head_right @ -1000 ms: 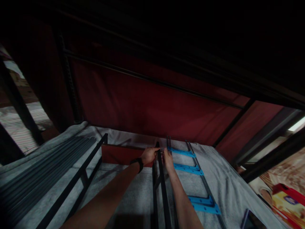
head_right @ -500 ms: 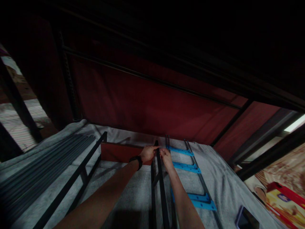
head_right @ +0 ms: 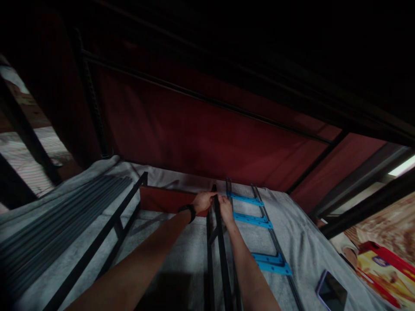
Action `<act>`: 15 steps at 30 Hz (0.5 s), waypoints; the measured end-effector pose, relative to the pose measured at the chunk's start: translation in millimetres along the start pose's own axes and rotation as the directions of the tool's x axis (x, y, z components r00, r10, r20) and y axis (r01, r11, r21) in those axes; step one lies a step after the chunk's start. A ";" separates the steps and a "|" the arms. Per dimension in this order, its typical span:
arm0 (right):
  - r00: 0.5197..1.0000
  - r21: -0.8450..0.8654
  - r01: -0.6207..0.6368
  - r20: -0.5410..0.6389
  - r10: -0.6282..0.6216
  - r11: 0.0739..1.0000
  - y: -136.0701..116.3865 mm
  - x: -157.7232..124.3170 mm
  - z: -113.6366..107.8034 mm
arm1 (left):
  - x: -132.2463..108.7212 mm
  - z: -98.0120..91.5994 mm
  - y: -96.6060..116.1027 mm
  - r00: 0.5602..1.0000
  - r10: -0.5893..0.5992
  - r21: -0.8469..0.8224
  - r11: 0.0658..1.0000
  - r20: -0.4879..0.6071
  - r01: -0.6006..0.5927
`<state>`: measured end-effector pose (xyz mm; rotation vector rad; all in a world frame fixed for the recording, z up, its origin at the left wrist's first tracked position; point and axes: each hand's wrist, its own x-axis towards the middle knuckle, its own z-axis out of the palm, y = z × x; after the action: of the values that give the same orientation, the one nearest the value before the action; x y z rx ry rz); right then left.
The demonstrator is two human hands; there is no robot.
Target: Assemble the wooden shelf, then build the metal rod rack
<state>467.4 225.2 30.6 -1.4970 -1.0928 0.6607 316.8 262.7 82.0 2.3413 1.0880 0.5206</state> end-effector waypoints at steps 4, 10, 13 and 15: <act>1.000 -0.047 0.000 -0.011 -0.001 0.999 0.9 -1.1 -4.4 | -0.7 -0.5 1.9 1.000 -0.004 0.023 1.000 -0.003 0.004; 0.996 -0.077 0.088 0.011 -0.088 0.993 -7.5 -1.0 -2.7 | -3.5 -2.5 6.1 1.000 -0.019 0.048 0.999 -0.007 0.020; 0.996 -0.092 0.082 0.036 -0.079 0.992 -8.6 -1.3 -2.6 | -4.2 -3.6 6.8 1.000 -0.021 0.050 0.998 -0.010 0.022; 0.997 -0.080 0.065 0.043 -0.062 0.995 -7.0 -2.0 -2.1 | -4.1 -3.7 6.4 1.000 -0.014 0.045 0.999 -0.005 0.014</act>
<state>466.5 222.1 37.5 -1.5172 -1.2058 0.6102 316.2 256.9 88.1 2.3707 1.1292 0.5016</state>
